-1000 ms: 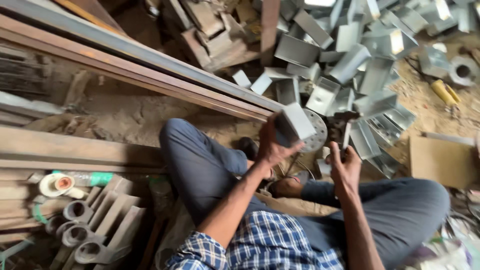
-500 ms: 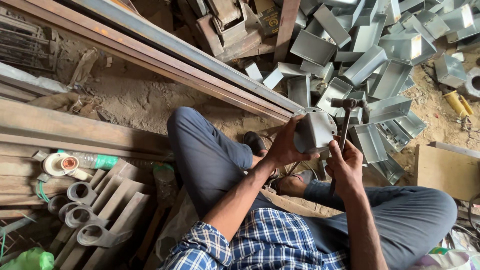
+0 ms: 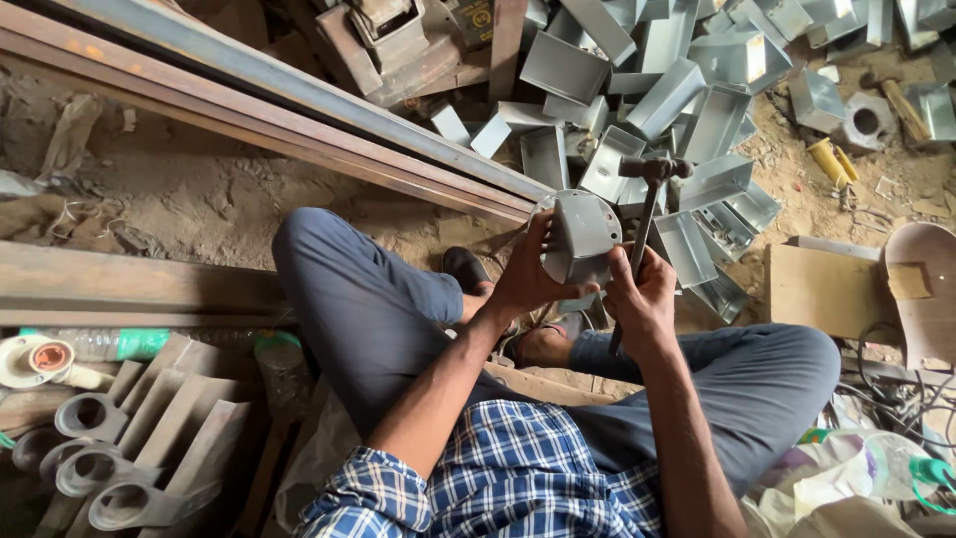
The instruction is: The person assembles metal boxes by hammering the edges and joining parts together with a metal punch. They handle several small metal containers and a larger perforated metal disc.
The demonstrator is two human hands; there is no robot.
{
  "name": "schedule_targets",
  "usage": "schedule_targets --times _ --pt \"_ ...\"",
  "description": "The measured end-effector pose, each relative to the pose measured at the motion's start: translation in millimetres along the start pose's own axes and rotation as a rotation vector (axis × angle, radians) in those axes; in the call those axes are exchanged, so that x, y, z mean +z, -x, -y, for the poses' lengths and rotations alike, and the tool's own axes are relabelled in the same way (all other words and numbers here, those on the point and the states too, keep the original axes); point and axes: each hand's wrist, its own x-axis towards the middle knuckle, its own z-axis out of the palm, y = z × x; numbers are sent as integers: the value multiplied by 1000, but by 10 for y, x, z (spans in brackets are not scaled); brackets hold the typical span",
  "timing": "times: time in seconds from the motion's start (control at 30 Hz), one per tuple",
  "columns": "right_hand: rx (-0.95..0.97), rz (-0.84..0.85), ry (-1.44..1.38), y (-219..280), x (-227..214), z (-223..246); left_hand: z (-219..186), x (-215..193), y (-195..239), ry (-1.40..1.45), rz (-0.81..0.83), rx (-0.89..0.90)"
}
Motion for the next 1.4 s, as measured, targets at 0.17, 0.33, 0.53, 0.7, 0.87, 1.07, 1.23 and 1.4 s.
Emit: schedule_targets --times 0.17,0.33,0.53,0.7,0.87,1.07,1.23,1.4 --pt "21 -6 -35 22 33 103 -28 -12 -36 42 -13 50" --pt "70 -5 -77 -1 97 74 127 4 -18 45 -20 -38" --pt "119 5 -148 -194 108 -38 388 -19 -101 -51 -49 -47" --pt "193 27 -204 -152 78 -2 443 -91 -90 -220 -31 -11" --pt "167 44 -211 -160 37 -20 413 -93 -93 -175 4 -41" --pt "230 7 -198 -285 -8 -24 514 -5 -67 -226 -42 68" --pt "332 -19 -144 -450 -70 -60 515 4 -44 -181 -33 73" --pt "312 24 -153 -469 -141 -104 452 11 -63 -172 -34 38"
